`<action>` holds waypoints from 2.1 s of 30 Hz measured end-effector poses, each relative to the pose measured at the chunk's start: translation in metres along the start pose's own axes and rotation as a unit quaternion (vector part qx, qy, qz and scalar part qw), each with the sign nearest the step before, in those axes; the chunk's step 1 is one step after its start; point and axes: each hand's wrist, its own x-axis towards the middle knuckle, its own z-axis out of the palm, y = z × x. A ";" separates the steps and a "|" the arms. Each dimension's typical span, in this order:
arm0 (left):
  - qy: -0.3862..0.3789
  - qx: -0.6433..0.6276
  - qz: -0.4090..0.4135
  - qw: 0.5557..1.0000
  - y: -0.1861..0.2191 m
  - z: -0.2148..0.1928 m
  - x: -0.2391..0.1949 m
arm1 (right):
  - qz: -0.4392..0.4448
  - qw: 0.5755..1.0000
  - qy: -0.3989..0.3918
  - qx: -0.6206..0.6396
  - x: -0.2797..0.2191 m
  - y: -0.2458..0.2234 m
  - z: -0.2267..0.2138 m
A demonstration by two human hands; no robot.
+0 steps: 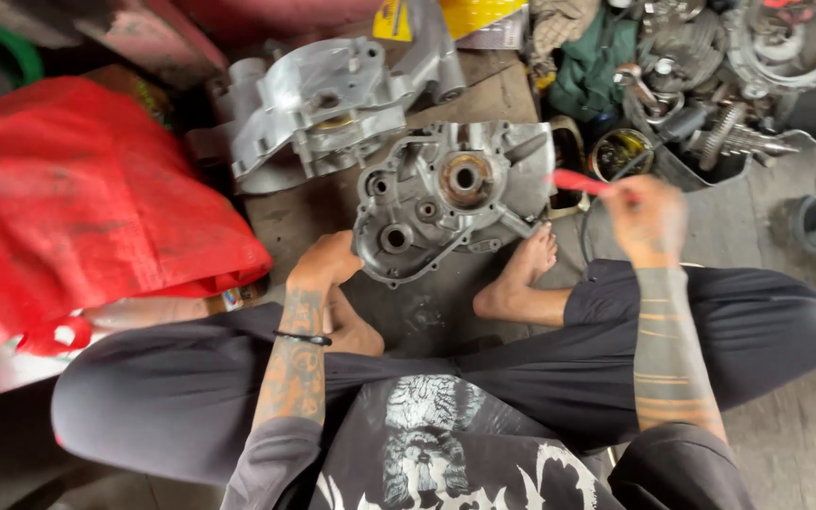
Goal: Cleaning a motorcycle engine casing with a brush and then fitting the casing components together.
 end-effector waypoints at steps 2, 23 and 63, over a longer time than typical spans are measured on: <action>0.018 0.019 -0.030 0.999 0.005 0.000 -0.005 | -0.021 0.943 -0.204 0.262 0.009 -0.046 -0.032; -0.001 0.011 -0.052 0.999 -0.015 0.009 0.023 | 0.092 0.972 -0.167 0.135 -0.003 0.005 0.019; 0.000 -0.026 -0.038 0.999 0.006 0.001 -0.007 | -0.033 0.987 0.026 0.156 0.050 -0.034 0.027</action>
